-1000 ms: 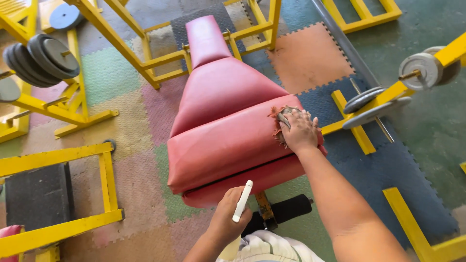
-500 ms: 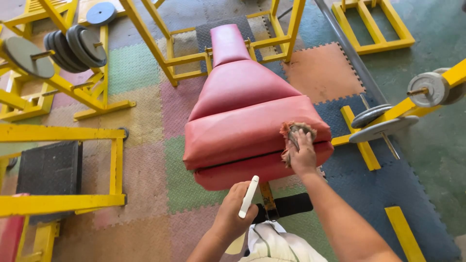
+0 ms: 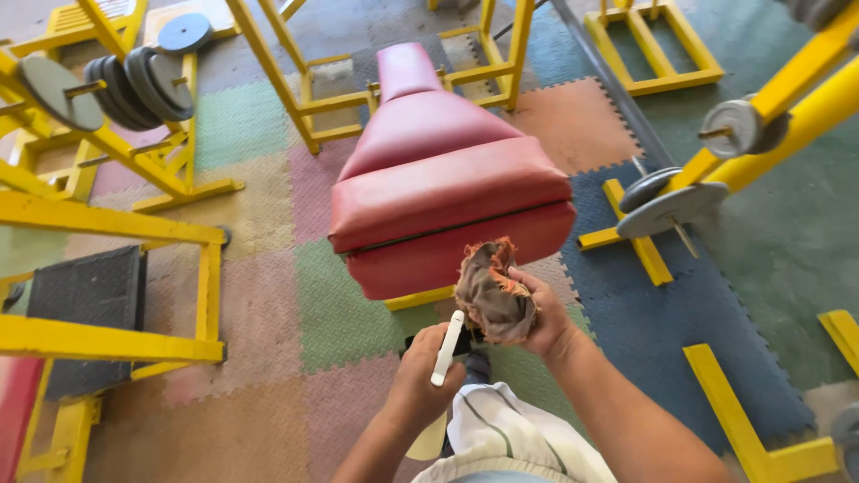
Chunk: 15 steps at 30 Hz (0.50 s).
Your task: Cleaning and wiping down various gym equipment using a spray bottle and a cloth.
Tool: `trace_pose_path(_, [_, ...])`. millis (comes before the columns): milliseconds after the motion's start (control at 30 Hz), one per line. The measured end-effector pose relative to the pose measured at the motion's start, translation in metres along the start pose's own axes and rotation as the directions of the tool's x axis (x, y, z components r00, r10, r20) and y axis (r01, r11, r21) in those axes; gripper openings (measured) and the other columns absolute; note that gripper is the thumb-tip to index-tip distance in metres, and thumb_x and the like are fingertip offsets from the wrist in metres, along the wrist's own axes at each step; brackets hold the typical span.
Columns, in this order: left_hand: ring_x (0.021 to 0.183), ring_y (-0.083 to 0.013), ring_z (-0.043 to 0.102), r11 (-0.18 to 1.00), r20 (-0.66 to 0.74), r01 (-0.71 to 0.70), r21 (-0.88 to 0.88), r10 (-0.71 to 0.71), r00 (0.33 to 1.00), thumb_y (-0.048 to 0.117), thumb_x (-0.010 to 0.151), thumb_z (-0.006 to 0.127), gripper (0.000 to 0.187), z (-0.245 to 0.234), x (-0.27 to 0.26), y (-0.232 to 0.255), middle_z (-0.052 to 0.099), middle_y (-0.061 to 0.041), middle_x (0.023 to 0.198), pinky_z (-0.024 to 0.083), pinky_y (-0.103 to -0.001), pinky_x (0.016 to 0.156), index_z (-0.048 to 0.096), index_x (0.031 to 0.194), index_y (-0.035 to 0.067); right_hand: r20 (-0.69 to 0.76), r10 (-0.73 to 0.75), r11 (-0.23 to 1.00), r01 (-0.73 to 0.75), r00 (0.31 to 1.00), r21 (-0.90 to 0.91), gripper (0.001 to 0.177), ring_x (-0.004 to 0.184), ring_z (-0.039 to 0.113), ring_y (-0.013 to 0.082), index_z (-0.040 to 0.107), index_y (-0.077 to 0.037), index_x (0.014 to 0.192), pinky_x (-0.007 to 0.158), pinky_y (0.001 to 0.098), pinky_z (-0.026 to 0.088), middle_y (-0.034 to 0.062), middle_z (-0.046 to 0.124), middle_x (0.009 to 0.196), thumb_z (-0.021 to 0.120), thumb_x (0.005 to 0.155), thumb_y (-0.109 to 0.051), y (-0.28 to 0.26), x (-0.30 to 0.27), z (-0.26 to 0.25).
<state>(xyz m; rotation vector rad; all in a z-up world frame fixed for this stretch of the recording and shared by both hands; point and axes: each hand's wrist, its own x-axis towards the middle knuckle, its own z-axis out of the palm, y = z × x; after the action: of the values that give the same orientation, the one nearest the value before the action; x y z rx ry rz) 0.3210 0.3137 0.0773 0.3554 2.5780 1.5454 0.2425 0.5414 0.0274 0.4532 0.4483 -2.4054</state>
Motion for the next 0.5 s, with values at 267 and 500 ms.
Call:
trace_pose_path(267, [0.108,-0.0399,0.061,0.989,0.055,-0.147,0.002,0.147,0.988,0.007,0.075,0.066,0.051,0.041,-0.009,0.023,0.064,-0.019,0.112,0.05,-0.046,0.093,0.058,0.125,0.005,0.269,-0.106,0.988,0.131,0.957,-0.077,0.049,0.112,0.068,0.0387,0.055,-0.001,0.14,0.1,0.0515,0.052,0.0231,0.066,0.131,0.038,0.105,-0.031,-0.007,-0.076,-0.004])
trace_pose_path(500, [0.104,-0.0394,0.061,0.987,0.098,-0.157,0.018,0.155,0.983,0.006,0.075,0.067,0.047,0.089,0.014,0.045,0.064,-0.018,0.105,0.051,-0.046,0.09,0.059,0.121,0.006,0.167,-0.068,0.994,0.053,0.984,0.093,0.05,0.124,0.063,0.0327,0.054,0.0,0.141,0.11,0.0478,0.048,0.02,0.063,0.138,0.037,0.107,-0.033,-0.048,-0.104,-0.034])
